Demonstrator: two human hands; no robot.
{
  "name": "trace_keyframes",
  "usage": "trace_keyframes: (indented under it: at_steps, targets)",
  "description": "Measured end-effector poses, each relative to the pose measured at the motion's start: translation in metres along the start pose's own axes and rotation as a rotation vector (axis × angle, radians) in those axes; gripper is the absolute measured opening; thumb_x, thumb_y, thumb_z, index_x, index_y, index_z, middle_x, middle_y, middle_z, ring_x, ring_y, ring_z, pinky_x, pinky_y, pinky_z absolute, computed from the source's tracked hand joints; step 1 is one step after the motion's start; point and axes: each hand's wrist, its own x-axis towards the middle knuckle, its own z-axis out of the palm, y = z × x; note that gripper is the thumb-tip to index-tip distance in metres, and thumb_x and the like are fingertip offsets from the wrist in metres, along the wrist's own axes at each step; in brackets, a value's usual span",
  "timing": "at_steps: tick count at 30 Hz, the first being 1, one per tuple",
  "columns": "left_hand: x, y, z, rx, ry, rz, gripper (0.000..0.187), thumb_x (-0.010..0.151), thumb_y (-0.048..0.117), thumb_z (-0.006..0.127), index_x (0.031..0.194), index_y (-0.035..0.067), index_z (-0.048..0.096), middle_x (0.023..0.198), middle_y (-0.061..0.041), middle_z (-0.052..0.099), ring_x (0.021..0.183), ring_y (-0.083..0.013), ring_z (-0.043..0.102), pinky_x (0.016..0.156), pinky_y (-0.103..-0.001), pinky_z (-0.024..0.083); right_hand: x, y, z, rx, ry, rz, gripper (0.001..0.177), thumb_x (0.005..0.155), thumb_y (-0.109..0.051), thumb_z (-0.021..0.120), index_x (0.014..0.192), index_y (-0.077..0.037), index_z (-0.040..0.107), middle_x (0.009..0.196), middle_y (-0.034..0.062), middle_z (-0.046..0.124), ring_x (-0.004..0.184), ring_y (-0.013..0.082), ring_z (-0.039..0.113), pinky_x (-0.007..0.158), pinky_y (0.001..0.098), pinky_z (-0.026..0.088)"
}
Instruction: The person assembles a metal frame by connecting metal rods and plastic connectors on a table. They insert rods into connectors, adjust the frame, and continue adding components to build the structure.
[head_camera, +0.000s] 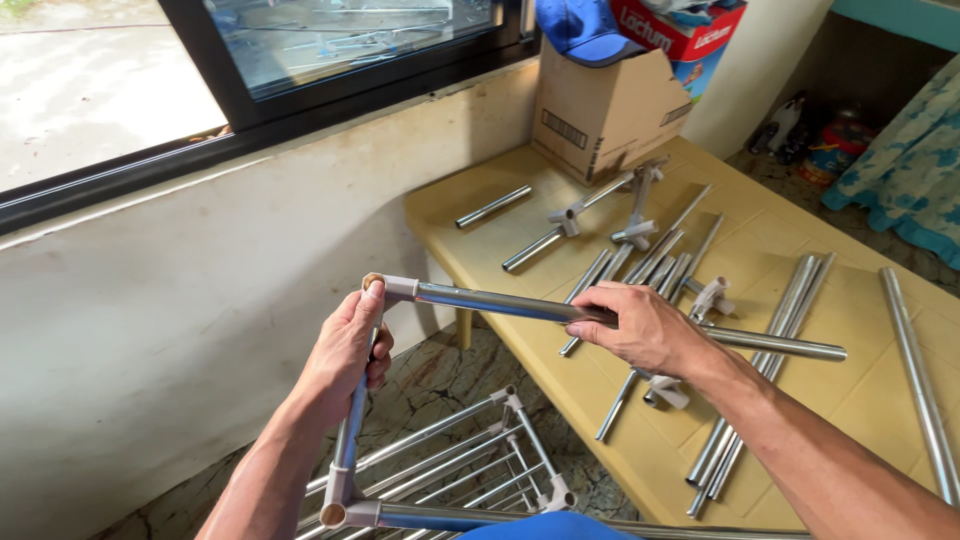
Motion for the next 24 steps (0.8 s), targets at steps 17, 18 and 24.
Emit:
trace_keyframes:
  at_steps: [17, 18, 24]
  targets:
    - [-0.027, -0.012, -0.096, -0.003, 0.042, -0.033, 0.046, 0.095, 0.058, 0.051, 0.112, 0.016, 0.057, 0.058, 0.001, 0.041, 0.044, -0.0097, 0.036, 0.041, -0.028, 0.03, 0.017, -0.067, 0.069, 0.018, -0.081, 0.062, 0.042, 0.083, -0.041, 0.074, 0.11, -0.008, 0.073, 0.091, 0.0084, 0.076, 0.084, 0.0204, 0.073, 0.077, 0.0349, 0.056]
    - [-0.028, -0.012, -0.101, -0.001, 0.043, -0.034, 0.046, 0.096, 0.058, 0.051, 0.112, 0.016, 0.057, 0.058, 0.002, 0.041, 0.045, -0.0095, 0.037, 0.041, -0.028, 0.03, 0.018, -0.071, 0.072, 0.021, -0.083, 0.057, 0.042, 0.083, -0.041, 0.074, 0.11, -0.008, 0.073, 0.091, 0.0083, 0.076, 0.083, 0.0205, 0.073, 0.077, 0.035, 0.056]
    - [-0.031, -0.012, -0.121, -0.002, 0.044, -0.05, 0.046, 0.096, 0.058, 0.051, 0.112, 0.016, 0.057, 0.059, 0.002, 0.041, 0.046, -0.0085, 0.037, 0.042, -0.027, 0.03, 0.023, -0.089, 0.084, 0.006, -0.113, 0.131, 0.042, 0.084, -0.043, 0.074, 0.11, -0.01, 0.073, 0.089, 0.0079, 0.076, 0.083, 0.0209, 0.073, 0.076, 0.0366, 0.055]
